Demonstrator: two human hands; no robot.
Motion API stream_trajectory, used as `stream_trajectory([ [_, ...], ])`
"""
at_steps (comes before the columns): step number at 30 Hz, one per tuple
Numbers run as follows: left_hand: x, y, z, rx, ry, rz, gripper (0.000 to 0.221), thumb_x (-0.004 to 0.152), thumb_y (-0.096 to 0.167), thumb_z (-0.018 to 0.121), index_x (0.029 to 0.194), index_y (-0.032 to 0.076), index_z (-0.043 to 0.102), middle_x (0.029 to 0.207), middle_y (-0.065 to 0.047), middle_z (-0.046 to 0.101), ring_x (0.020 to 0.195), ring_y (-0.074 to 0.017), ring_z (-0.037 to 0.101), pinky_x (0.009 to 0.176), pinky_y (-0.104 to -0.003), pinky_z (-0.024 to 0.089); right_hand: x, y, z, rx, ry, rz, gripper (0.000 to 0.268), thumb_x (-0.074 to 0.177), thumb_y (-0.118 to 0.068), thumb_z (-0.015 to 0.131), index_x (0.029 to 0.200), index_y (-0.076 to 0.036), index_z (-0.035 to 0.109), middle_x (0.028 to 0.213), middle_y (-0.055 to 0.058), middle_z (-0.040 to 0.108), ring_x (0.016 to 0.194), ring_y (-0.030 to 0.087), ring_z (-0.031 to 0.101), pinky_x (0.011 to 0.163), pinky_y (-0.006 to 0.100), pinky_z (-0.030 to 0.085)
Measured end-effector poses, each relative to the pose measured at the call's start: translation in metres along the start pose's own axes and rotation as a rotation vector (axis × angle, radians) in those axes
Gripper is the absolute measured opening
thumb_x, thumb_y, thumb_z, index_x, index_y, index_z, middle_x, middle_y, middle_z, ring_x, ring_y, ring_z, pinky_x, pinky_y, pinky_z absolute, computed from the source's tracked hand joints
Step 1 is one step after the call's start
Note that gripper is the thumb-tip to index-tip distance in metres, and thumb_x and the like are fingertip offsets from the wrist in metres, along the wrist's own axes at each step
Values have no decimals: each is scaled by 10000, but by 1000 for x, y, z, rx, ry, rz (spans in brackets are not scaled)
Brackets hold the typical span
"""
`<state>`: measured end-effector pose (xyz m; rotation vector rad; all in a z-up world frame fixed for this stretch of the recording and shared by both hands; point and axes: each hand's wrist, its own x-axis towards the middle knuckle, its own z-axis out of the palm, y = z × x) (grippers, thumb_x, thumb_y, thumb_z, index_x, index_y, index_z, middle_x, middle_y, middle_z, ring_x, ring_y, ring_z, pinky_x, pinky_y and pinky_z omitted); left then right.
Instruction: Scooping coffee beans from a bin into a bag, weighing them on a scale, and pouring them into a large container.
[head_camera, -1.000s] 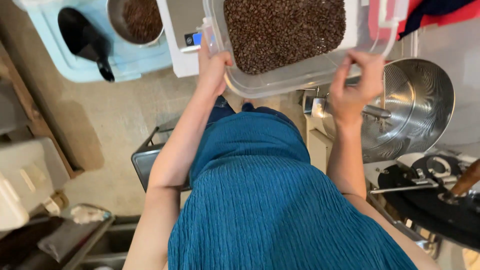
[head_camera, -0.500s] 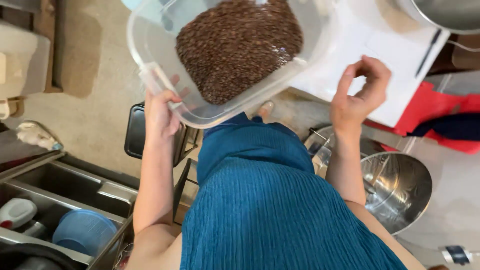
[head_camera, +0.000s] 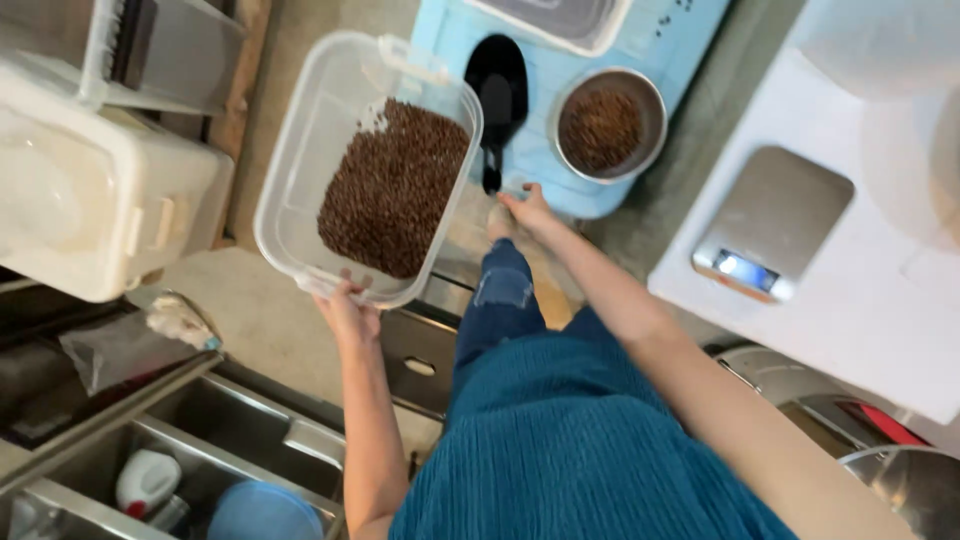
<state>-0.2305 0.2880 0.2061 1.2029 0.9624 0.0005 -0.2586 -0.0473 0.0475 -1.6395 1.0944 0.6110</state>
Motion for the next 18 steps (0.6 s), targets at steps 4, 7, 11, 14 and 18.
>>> stream_trajectory([
  [4, 72, -16, 13, 6, 42, -51, 1047, 639, -154, 558, 1585, 184, 262, 1453, -190, 525, 909, -297, 648, 824, -485, 623, 76, -25, 45, 190, 107, 143, 1204, 733, -753, 844, 1546, -80, 264, 1532, 280, 403, 1388, 420, 514, 1103, 549, 472],
  [7, 116, -34, 17, 0, 33, -71, 1072, 636, -156, 550, 1592, 207, 229, 1481, -193, 458, 886, -322, 644, 816, -520, 628, 99, -34, 65, 276, 188, 221, 1159, 745, -640, 878, 1516, -17, 278, 1477, 308, 452, 1377, 438, 518, 1107, 563, 466],
  [11, 110, -24, 52, 9, 26, -108, 1041, 638, -161, 515, 1583, 163, 223, 1492, -214, 446, 934, -353, 636, 838, -547, 613, 122, -29, 75, 501, 110, 177, 827, 749, -343, 881, 1335, 45, 444, 1149, 275, 587, 980, 410, 646, 699, 547, 588],
  [14, 84, -1, 88, 50, -9, -165, 991, 660, -153, 503, 1570, 114, 215, 1522, -217, 450, 1017, -394, 619, 855, -642, 554, 114, -20, 77, 620, 110, 111, 456, 733, -162, 846, 1071, 31, 607, 750, 192, 689, 561, 315, 723, 445, 413, 612],
  [18, 62, 13, 121, 107, -36, -162, 846, 631, -165, 507, 1427, 100, 398, 1377, -181, 590, 955, -410, 674, 826, -643, 593, 25, -10, 36, 526, 117, -22, 406, 799, -198, 783, 1081, 18, 585, 782, 204, 687, 551, 314, 715, 484, 435, 575],
])
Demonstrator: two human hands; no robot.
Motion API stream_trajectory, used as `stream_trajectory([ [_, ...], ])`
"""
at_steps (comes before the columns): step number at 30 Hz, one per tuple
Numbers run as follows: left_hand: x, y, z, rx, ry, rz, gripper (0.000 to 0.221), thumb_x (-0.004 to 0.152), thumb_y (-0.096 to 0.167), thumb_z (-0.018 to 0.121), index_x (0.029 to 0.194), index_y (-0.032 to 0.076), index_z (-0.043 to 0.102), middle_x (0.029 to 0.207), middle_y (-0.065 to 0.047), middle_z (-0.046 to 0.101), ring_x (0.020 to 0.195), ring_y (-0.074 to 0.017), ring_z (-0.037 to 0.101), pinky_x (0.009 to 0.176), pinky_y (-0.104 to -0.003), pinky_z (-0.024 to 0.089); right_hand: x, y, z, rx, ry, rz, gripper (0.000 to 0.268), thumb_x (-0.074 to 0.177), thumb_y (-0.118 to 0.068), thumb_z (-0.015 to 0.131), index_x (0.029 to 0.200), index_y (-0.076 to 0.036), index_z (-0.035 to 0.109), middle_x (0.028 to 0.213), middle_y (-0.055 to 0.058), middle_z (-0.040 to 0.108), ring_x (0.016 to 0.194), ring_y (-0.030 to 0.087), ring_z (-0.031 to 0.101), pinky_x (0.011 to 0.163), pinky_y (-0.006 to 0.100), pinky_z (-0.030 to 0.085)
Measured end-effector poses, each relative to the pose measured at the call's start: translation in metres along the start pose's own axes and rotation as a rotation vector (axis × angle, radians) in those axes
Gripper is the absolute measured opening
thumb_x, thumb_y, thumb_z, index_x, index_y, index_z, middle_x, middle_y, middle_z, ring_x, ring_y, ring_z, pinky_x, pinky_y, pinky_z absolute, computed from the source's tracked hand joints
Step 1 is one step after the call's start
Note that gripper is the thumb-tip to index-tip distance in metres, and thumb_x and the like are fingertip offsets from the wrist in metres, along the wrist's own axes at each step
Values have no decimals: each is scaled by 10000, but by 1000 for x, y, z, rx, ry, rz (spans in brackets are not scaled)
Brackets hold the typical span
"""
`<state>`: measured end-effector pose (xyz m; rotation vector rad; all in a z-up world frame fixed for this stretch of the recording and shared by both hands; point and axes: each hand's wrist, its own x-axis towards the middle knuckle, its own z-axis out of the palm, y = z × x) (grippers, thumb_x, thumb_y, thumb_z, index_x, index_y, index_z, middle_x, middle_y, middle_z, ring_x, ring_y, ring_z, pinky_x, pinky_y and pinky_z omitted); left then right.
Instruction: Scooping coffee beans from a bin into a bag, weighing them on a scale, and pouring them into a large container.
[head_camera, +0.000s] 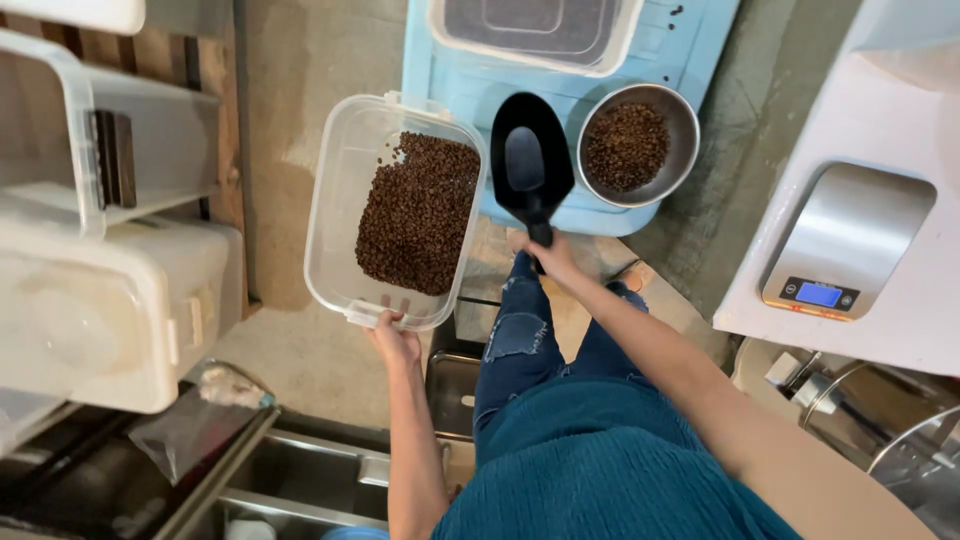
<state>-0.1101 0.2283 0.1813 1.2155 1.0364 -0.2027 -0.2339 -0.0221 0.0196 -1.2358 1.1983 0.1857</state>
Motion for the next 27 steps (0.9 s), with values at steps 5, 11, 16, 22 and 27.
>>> stream_trajectory([
  [5, 20, -19, 22, 101, -76, -7, 839, 621, -158, 524, 1407, 96, 372, 1422, -154, 561, 978, -395, 667, 766, -677, 573, -48, 1, -66, -187, 193, -91, 500, 808, -303, 823, 1125, 43, 652, 993, 314, 676, 968, 454, 669, 798, 543, 521],
  [11, 37, -68, 54, 213, -174, -18, 941, 671, -150, 536, 1534, 124, 284, 1525, -171, 455, 1110, -411, 624, 771, -690, 545, -9, 0, -105, 157, 387, -66, 294, 804, -180, 785, 1010, -61, 613, 686, 117, 646, 496, 235, 651, 436, 355, 528],
  [16, 61, -115, 70, 183, -175, 20, 912, 635, -180, 514, 1480, 131, 365, 1439, -169, 493, 1080, -376, 619, 842, -601, 579, -18, -71, -107, 366, 366, -167, 316, 847, -79, 768, 1082, -30, 563, 655, 131, 617, 422, 214, 625, 373, 333, 506],
  [22, 63, -133, 81, 131, -151, 6, 1079, 635, -178, 515, 1609, 192, 233, 1585, -220, 342, 1254, -481, 531, 997, -617, 497, 26, -99, -124, 350, 357, -304, 377, 908, -155, 806, 1129, -21, 531, 662, 129, 629, 435, 223, 645, 381, 345, 500],
  [27, 15, -107, 100, 220, -146, -12, 1117, 749, -139, 503, 1680, 189, -20, 1607, -192, 398, 1312, -427, 499, 939, -623, 448, 96, -133, -137, 64, 351, -376, 332, 943, -346, 812, 988, -77, 622, 687, 73, 689, 439, 145, 656, 428, 303, 530],
])
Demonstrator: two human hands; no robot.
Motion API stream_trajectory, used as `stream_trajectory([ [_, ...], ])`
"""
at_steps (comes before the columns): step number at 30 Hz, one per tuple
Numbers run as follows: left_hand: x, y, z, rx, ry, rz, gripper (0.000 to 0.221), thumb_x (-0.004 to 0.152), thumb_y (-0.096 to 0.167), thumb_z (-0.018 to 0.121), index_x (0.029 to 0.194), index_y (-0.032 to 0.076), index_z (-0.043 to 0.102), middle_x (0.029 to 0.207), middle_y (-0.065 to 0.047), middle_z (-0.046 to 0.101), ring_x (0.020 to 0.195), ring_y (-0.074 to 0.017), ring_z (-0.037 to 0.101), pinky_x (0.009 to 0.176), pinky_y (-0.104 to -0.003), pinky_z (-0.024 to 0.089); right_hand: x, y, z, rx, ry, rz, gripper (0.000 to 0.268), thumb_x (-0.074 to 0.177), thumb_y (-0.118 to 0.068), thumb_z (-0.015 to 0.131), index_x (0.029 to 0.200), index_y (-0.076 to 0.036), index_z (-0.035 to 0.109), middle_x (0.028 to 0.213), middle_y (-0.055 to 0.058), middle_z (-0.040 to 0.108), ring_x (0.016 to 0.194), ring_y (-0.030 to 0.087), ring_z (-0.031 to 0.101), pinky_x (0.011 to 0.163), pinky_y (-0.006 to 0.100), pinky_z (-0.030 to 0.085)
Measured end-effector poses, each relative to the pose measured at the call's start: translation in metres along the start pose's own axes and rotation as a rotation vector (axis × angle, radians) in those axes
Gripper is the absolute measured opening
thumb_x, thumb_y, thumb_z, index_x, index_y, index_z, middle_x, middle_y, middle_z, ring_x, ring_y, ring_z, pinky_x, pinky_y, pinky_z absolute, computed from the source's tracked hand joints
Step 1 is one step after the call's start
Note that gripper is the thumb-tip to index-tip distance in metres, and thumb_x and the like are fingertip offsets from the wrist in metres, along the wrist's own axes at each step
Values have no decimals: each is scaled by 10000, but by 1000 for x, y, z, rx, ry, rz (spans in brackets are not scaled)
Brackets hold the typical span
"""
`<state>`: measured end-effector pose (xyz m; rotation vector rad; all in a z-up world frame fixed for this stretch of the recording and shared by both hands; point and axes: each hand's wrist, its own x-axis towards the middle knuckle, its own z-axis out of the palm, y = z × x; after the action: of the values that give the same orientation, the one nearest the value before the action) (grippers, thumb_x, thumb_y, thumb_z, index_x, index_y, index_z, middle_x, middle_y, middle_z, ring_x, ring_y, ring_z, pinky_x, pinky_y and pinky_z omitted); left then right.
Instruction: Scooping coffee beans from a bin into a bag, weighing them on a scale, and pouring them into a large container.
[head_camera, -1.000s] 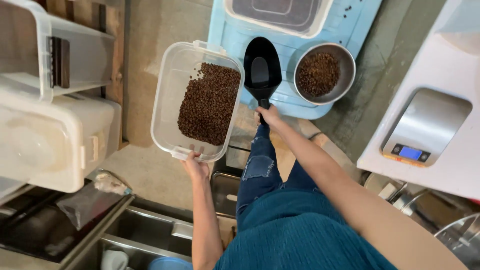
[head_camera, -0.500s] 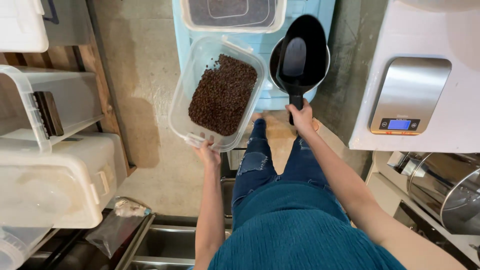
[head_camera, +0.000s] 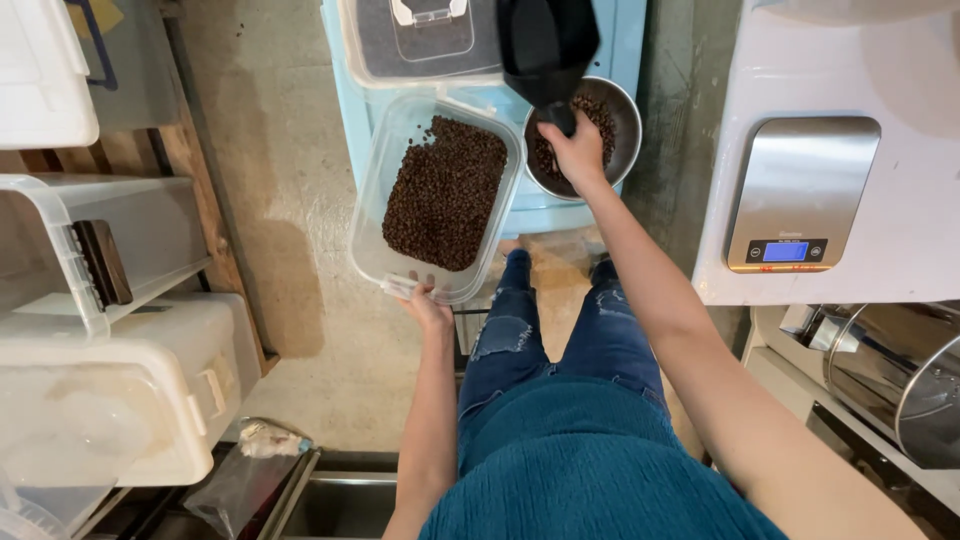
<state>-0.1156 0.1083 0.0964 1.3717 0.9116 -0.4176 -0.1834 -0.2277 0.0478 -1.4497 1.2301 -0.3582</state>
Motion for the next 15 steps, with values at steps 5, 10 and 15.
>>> stream_trajectory([
  [5, 47, -28, -28, -35, -61, -49, 994, 774, -97, 436, 1606, 407, 238, 1492, -81, 501, 1034, -281, 625, 727, -526, 507, 61, -15, 58, -248, -26, 80, 450, 762, -447, 747, 1055, -107, 711, 903, 70, 747, 756, 237, 709, 626, 386, 520],
  [10, 65, -40, -39, -28, -44, 22, 849, 773, -35, 520, 1543, 275, 337, 1232, -101, 605, 840, -231, 634, 663, -391, 525, 82, -5, 90, -271, -20, 25, 449, 784, -486, 767, 992, -97, 686, 904, 92, 744, 817, 252, 723, 657, 390, 525],
  [15, -7, 11, -12, 410, 24, -43, 893, 766, 139, 655, 1543, 204, 221, 1443, -107, 484, 1241, -298, 525, 987, -517, 456, 23, -93, 35, -397, -113, -34, 769, 981, -489, 699, 1547, -135, 316, 1510, 216, 452, 1315, 426, 540, 910, 591, 546],
])
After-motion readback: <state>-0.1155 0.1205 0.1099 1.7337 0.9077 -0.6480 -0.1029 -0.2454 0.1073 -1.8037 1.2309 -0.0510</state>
